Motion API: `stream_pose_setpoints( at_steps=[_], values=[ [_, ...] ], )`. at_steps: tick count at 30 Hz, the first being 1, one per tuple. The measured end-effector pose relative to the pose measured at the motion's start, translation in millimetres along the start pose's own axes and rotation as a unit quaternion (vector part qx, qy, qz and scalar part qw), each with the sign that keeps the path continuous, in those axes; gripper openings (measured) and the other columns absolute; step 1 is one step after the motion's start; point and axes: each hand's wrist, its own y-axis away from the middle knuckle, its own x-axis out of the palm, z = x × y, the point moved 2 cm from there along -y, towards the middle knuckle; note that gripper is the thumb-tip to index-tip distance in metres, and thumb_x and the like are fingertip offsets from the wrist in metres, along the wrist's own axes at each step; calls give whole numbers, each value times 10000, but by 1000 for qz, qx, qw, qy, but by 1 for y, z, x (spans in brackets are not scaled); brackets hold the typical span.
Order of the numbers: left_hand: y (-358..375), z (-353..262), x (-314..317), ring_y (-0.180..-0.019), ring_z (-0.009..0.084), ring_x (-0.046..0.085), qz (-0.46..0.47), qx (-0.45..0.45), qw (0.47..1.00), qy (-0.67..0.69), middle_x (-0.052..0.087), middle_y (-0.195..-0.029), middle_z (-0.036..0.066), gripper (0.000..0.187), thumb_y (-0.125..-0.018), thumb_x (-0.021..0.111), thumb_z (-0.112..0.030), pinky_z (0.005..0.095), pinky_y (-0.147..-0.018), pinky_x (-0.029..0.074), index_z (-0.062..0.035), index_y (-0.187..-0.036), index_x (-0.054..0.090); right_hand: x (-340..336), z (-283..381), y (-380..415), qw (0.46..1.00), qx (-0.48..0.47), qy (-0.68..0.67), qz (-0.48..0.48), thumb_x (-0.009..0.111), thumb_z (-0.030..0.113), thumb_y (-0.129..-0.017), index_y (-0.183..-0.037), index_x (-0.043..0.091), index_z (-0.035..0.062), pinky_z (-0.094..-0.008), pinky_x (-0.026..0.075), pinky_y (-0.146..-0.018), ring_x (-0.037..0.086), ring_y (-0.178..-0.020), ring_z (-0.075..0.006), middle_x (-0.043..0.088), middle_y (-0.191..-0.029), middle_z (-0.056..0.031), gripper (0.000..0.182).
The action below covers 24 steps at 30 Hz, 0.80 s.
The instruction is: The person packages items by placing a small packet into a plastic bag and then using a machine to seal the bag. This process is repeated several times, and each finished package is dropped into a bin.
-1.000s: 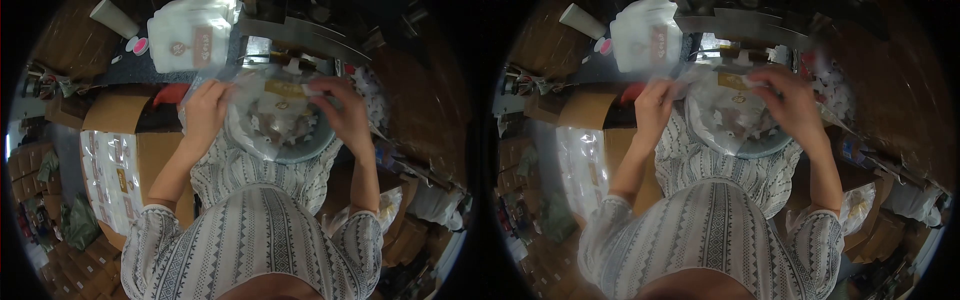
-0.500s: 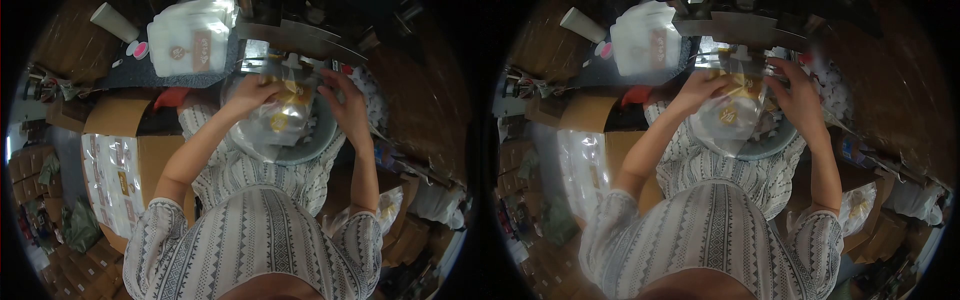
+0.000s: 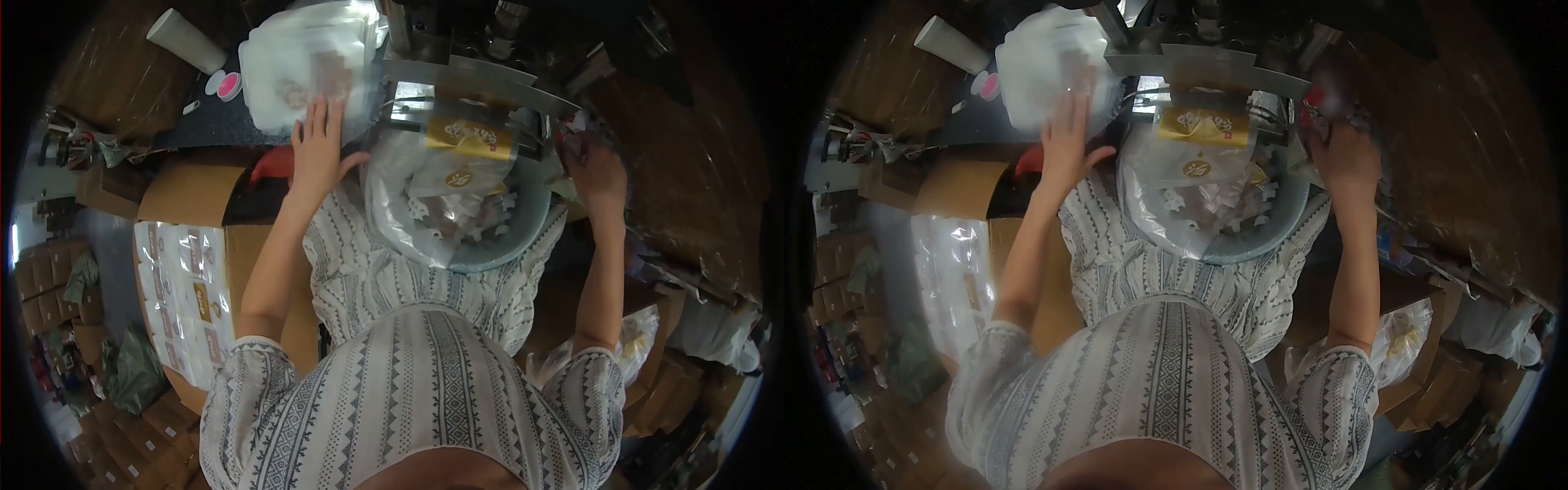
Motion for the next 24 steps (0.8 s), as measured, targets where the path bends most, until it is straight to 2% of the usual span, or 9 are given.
stream_pose_setpoints(
  at_steps=[3, 8, 11, 15, 16, 19, 21, 22, 24],
  values=[
    [15, 11, -20, -983, 320, 575, 65, -48, 989, 124, 618, -1044, 110, 293, -824, 674, -198, 432, -814, 445, -60, -1075, 616, -26, 22, 25, 971, 50, -232, 29, 676, 157, -822, -1074, 642, 63, -331, 499, -738, 640, -759, -261, 657, -821, -135, 272],
    [12, -16, -57, -734, 302, 598, -4, -133, 972, 196, 601, -813, 83, 147, -774, 656, -78, 378, -621, 465, -83, -920, 665, -18, 84, 35, 873, -195, -440, 73, 661, 40, -822, -1072, 632, 40, -299, 496, -730, 630, -790, -195, 657, -934, -100, 252],
    [6, -34, -78, -688, 296, 598, -23, -105, 970, 220, 591, -767, 87, 98, -777, 652, -64, 366, -578, 464, -73, -873, 666, -14, 111, 36, 884, -320, -339, -37, 649, 57, -834, -1062, 632, 43, -305, 505, -760, 636, -854, -190, 655, -990, -89, 229],
    [-1, -53, -87, -689, 314, 593, 60, -25, 951, 303, 590, -754, 98, 63, -820, 645, -90, 378, -584, 463, -61, -872, 666, -14, 114, 32, 870, -379, -310, -50, 650, 59, -829, -1065, 628, 43, -312, 515, -783, 639, -900, -198, 657, -996, -81, 238],
    [-1, -58, -82, -689, 314, 593, 59, -25, 951, 304, 590, -754, 98, 63, -820, 645, -90, 378, -584, 463, -61, -872, 666, -15, 111, 32, 869, -346, -353, 27, 645, 60, -838, -1080, 623, 40, -307, 511, -798, 637, -914, -191, 655, -1008, -83, 244],
    [-3, -79, -61, -691, 265, 631, 160, -46, 895, 414, 630, -757, 83, 98, -844, 646, -120, 354, -607, 476, -31, -881, 668, -6, 95, 27, 864, -253, -420, 114, 636, 66, -858, -1106, 619, 44, -294, 505, -810, 631, -931, -167, 652, -1037, -86, 250],
    [-13, -93, -43, -718, 187, 671, 314, -203, 715, 591, 677, -804, 83, 176, -868, 655, -166, 315, -621, 499, 5, -905, 669, 1, 78, 19, 867, -197, -443, 117, 632, 72, -869, -1117, 619, 51, -286, 502, -806, 629, -933, -152, 650, -1054, -87, 249],
    [-21, -97, -38, -718, 187, 671, 313, -203, 715, 592, 677, -804, 83, 176, -868, 655, -166, 315, -621, 499, 5, -905, 669, 3, 69, 17, 880, -180, -436, 57, 629, 78, -877, -1125, 623, 65, -279, 502, -793, 627, -925, -139, 654, -1044, -86, 249],
    [-39, -102, -26, -752, 148, 684, 336, -266, 616, 661, 694, -869, 105, 265, -885, 658, -218, 282, -609, 514, 35, -966, 665, -4, 55, 18, 890, -162, -426, -2, 627, 84, -885, -1133, 627, 80, -272, 503, -780, 625, -917, -126, 659, -1033, -85, 249]
  ],
)
